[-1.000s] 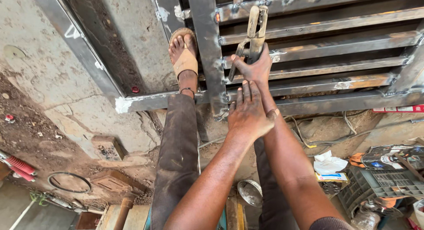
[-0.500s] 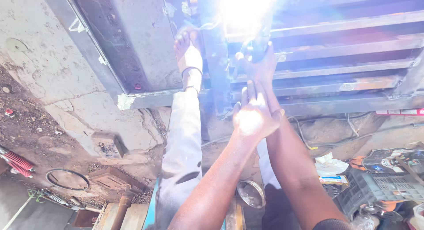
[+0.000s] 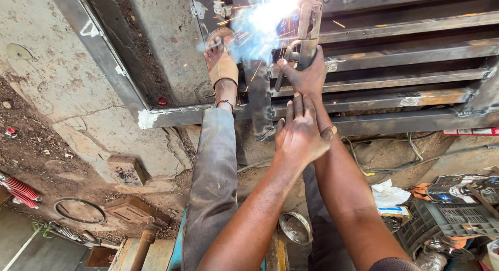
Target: The person welds components of a metal gate together using a welding electrode holder, applying the arc to several joints between vertical bars and the frame while using their free hand to steady the structure.
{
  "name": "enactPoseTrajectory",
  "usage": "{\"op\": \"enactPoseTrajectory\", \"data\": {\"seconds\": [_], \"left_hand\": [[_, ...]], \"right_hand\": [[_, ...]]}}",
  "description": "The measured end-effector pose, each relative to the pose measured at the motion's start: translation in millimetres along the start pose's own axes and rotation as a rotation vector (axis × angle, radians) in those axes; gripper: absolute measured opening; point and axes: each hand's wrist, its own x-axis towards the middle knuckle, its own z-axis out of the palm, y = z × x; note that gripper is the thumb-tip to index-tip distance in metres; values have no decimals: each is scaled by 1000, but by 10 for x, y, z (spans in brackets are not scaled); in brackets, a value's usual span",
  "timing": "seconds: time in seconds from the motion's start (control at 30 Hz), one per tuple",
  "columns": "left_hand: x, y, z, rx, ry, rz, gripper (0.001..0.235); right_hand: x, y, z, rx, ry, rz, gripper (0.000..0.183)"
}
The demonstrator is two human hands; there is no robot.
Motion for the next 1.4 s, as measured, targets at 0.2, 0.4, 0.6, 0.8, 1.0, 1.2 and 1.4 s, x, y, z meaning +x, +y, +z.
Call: {"op": "enactPoseTrajectory", "data": {"seconds": [0.2,0.4,0.6,0.8,1.0,1.2,1.4], "left_hand": [[22,-5,7,-9,-13,5,106],[-27,-2,29,-19,57,25,104],[-48,1,4,-32,69,34,104],[-47,-8,-8,-37,46,37,105],[-42,-38,8,-21,38,57,104],[-60,-12,-66,-37,17,49,103],[-51,-1,-93,-60,15,51,102]], "right_hand": [[-11,-139,-39,124,-100,145,60],[1,-180,-76,41,-63,70,56],[-8,-150,-54,125,-67,66,54],[-27,-188,-68,205,-97,143,55],[34,-64,-58,105,-101,86,63],[45,412,132,-244,47,-92,89],[58,1041,231,122,-40,-58,58]]}}
